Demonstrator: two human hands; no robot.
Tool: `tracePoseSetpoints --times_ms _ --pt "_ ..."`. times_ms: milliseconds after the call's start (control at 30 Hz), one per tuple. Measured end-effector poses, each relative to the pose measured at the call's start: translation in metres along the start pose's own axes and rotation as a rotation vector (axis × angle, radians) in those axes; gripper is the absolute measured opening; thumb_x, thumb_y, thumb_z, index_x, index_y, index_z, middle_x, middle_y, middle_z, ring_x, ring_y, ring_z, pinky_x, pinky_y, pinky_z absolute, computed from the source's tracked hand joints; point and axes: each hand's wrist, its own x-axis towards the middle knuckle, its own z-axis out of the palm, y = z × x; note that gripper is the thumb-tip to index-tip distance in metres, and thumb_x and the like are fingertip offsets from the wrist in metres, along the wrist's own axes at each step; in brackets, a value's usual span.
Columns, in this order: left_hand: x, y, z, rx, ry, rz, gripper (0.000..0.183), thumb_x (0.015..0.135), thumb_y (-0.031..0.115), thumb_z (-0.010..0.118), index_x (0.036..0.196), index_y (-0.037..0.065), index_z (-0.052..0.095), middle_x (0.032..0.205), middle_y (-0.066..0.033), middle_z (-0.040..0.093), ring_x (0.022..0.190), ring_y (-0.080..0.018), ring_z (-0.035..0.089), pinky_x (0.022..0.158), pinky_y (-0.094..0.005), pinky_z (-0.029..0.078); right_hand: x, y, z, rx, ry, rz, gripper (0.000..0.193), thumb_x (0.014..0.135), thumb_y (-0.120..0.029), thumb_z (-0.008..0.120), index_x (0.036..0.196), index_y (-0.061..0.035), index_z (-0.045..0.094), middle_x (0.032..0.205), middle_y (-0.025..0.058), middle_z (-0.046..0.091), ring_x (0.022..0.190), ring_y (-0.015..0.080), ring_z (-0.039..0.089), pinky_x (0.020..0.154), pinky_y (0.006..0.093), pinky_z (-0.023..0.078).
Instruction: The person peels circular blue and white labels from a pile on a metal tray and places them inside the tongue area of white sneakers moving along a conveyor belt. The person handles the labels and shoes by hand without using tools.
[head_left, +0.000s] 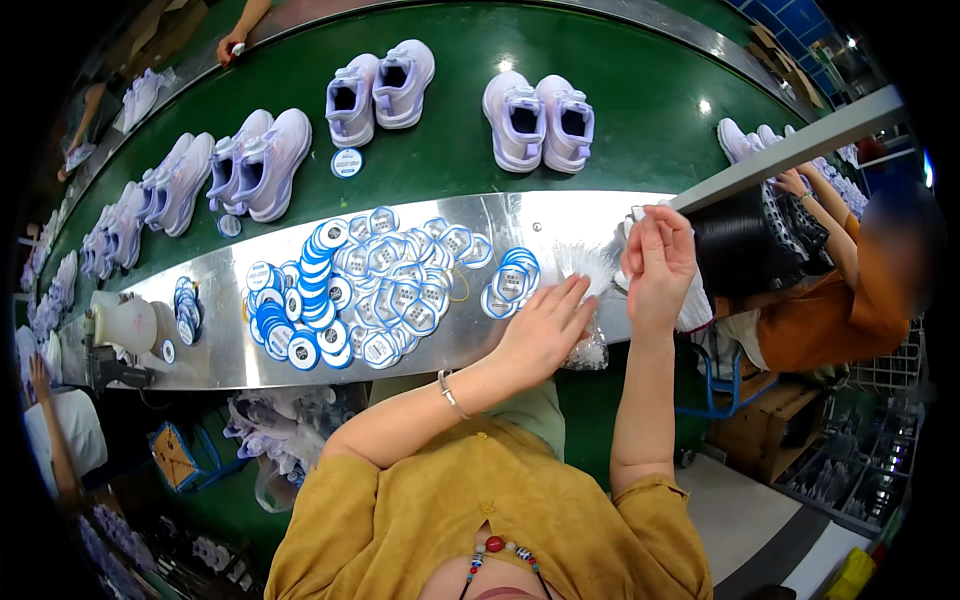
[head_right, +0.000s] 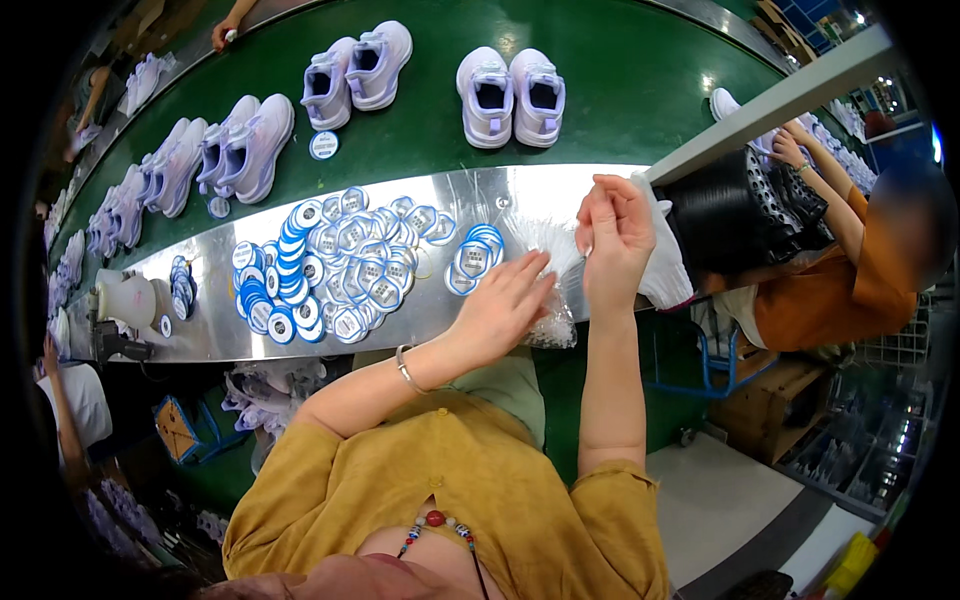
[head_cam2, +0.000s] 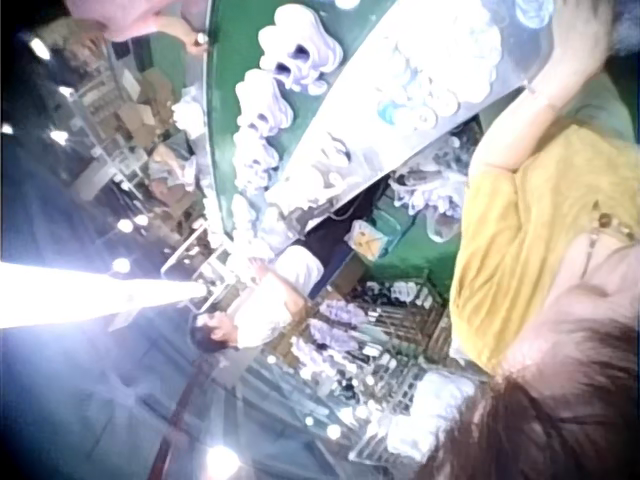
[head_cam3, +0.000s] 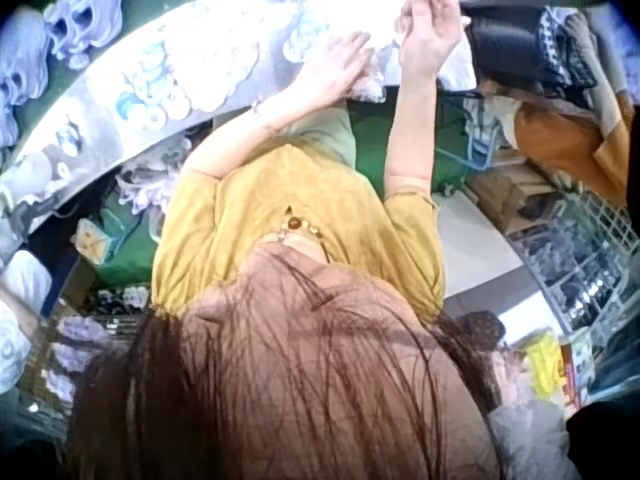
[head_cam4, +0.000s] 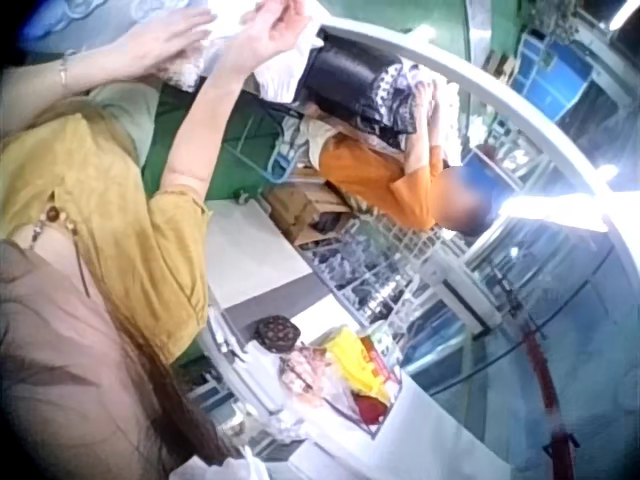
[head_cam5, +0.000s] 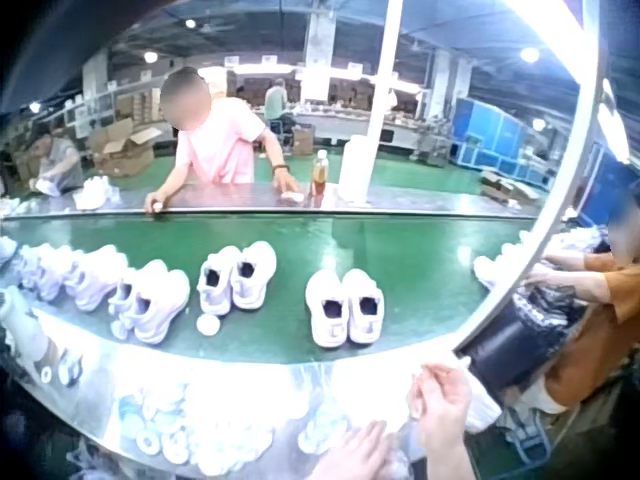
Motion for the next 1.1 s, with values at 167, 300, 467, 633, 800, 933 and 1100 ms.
tracePoseSetpoints --times_ms 167,300,467,633,800,933,1100 --pt "-0.046 -0.015 -0.053 0.054 0.197 -0.193 0.025 0.071 -0.003 0.066 0.095 0.0 0.06 0.095 -0.0132 0.06 0.087 -0.0308 0.058 0.073 -0.0398 0.047 -0.038 0.017 0.027 -0.321 -0.063 0.288 0.012 0.092 -0.012 0.059 0.1 -0.0026 0.059 0.072 -0.0028 0.053 0.057 0.0018 0.041 0.049 0.0182 0.031" --pt "-0.09 -0.033 -0.093 0.223 0.276 -0.445 0.019 0.075 -0.003 0.066 0.092 0.0 0.06 0.093 -0.0134 0.058 0.084 -0.0313 0.055 0.072 -0.0383 0.046 -0.071 0.045 0.052 -0.362 -0.321 0.352 0.011 0.09 -0.013 0.061 0.094 -0.003 0.06 0.07 0.0004 0.056 0.06 0.0059 0.05 0.052 0.0223 0.039" --pt "-0.117 -0.043 -0.11 0.316 0.263 -0.564 0.026 0.072 0.003 0.071 0.096 -0.001 0.06 0.096 -0.0129 0.056 0.086 -0.03 0.053 0.073 -0.0377 0.044 -0.095 0.059 0.095 -0.738 -0.596 0.201 0.015 0.083 -0.011 0.061 0.095 -0.0022 0.06 0.081 0.0132 0.064 0.066 0.0254 0.062 0.058 0.0357 0.047" --pt "-0.111 -0.043 -0.105 0.327 0.125 -0.586 0.04 0.068 0.008 0.076 0.103 -0.001 0.058 0.104 -0.0151 0.051 0.093 -0.0318 0.047 0.081 -0.0397 0.041 -0.1 0.086 0.117 -0.906 -0.652 -0.076 0.026 0.081 -0.01 0.059 0.104 -0.0014 0.056 0.093 0.016 0.065 0.079 0.0355 0.063 0.066 0.0441 0.05" --pt "-0.11 -0.044 -0.107 0.272 0.113 -0.601 0.042 0.066 0.006 0.076 0.103 -0.001 0.057 0.107 -0.0155 0.049 0.096 -0.0324 0.046 0.082 -0.0397 0.041 -0.1 0.088 0.121 -1.01 -0.638 -0.004 0.019 0.081 -0.012 0.06 0.097 -0.0015 0.056 0.089 0.0174 0.065 0.078 0.0372 0.063 0.065 0.0457 0.049" --pt "-0.109 -0.042 -0.108 0.218 0.113 -0.618 0.042 0.066 0.005 0.075 0.104 0.0 0.056 0.104 -0.0162 0.05 0.096 -0.0333 0.046 0.084 -0.0407 0.04 -0.095 0.098 0.118 -0.882 -0.56 0.153 0.012 0.08 -0.011 0.062 0.088 -0.0015 0.058 0.072 0.0133 0.063 0.062 0.0287 0.062 0.054 0.0383 0.046" --pt "-0.114 -0.045 -0.109 -0.324 0.301 -0.843 0.033 0.077 0.004 0.072 0.106 0.001 0.057 0.085 -0.0049 0.057 0.076 -0.0148 0.052 0.068 -0.0273 0.044 -0.083 0.088 0.106 -0.243 -0.517 0.674 0.009 0.083 -0.009 0.066 0.083 -0.0035 0.059 0.064 -0.0021 0.056 0.055 0.0044 0.05 0.047 0.0202 0.035"
